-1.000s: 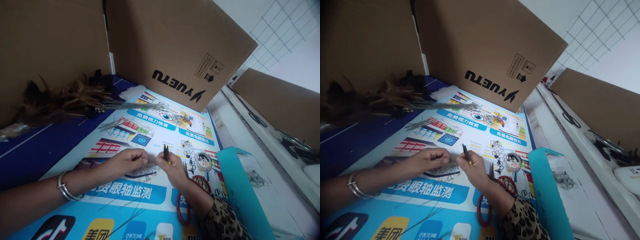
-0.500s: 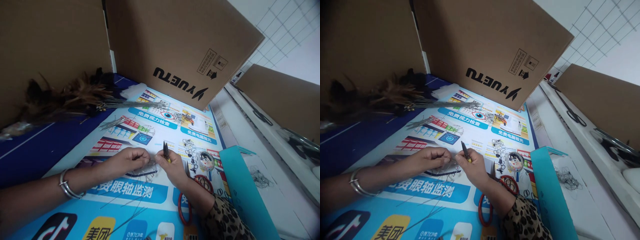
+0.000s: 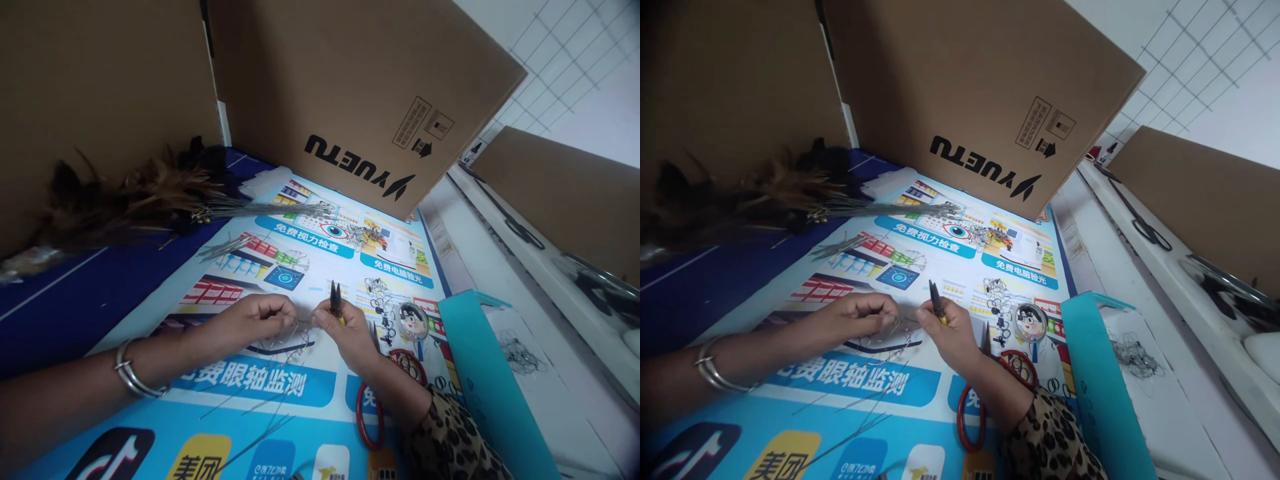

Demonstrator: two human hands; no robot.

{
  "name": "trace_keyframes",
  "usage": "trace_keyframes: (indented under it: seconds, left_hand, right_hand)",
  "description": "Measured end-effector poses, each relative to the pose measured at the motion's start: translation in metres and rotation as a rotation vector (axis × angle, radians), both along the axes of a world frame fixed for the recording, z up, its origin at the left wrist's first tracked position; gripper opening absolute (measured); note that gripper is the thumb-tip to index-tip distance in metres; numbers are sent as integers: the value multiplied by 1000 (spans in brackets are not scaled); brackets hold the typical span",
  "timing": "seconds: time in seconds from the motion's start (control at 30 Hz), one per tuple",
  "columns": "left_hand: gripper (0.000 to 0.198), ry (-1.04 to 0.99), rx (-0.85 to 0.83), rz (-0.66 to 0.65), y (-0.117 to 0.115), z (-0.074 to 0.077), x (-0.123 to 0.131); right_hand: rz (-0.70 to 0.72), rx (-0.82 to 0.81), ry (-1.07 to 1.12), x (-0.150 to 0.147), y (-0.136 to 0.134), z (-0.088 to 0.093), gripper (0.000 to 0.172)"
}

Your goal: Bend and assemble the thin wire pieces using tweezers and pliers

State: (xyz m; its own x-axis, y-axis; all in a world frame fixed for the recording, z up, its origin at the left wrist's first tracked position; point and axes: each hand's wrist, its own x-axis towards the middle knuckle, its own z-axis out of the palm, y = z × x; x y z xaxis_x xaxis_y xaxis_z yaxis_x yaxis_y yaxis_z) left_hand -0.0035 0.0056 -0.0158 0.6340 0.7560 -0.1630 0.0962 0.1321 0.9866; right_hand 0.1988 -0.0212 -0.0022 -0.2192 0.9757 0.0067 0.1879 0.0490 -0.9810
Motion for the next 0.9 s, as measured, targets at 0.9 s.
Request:
trace_keyframes:
  seconds: [0.9]
  left_hand:
    - [21, -32, 5, -41, 0, 8, -3]
  right_hand:
    - [146, 606, -1033, 21, 3, -6, 14]
